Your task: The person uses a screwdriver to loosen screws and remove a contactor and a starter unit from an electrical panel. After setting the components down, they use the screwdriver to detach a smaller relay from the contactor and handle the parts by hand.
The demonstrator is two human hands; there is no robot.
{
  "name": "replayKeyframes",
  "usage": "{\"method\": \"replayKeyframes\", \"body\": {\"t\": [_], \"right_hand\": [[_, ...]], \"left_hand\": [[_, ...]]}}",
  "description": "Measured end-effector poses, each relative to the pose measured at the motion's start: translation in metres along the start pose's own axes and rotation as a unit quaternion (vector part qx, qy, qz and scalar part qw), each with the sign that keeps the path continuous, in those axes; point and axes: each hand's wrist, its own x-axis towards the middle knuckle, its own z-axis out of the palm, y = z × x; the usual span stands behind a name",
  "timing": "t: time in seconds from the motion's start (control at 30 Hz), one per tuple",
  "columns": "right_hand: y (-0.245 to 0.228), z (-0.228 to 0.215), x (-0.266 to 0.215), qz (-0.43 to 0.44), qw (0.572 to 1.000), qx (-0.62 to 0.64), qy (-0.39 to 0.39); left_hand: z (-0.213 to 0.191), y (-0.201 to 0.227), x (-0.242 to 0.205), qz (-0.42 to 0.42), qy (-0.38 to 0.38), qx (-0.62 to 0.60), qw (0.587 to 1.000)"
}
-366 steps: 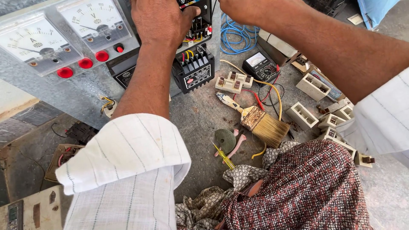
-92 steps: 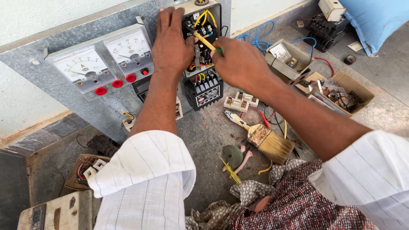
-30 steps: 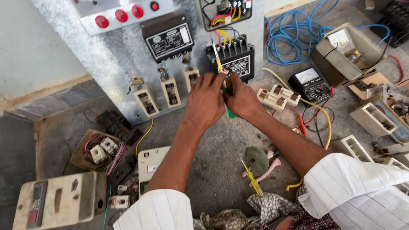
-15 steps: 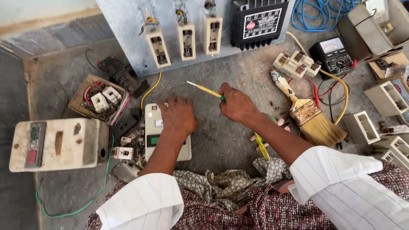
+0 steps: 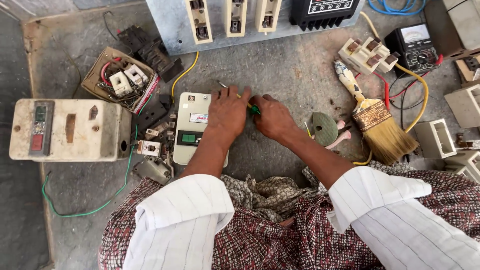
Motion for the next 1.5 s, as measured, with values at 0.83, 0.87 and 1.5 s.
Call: {"method": "replayKeyframes", "body": {"t": [0.83,0.87,1.5], "right_hand": [[0.042,-0.021,-0.062,0.010,0.983,-0.176,0.045],[0.047,-0.022,-0.069,0.010,0.982,-0.179,0.056],[0.124,-0.063,-0.112,0.020,0.975,-0.220,0.035]], "left_hand": [[0.031,0.073,-0.006,0.061,-0.024,-0.028,0.997],[0.034,0.079,-0.006,0.067,-0.034,-0.028,0.997],[0.057,0.177,0.006,0.058,-0.021,-0.156,0.986]]}}
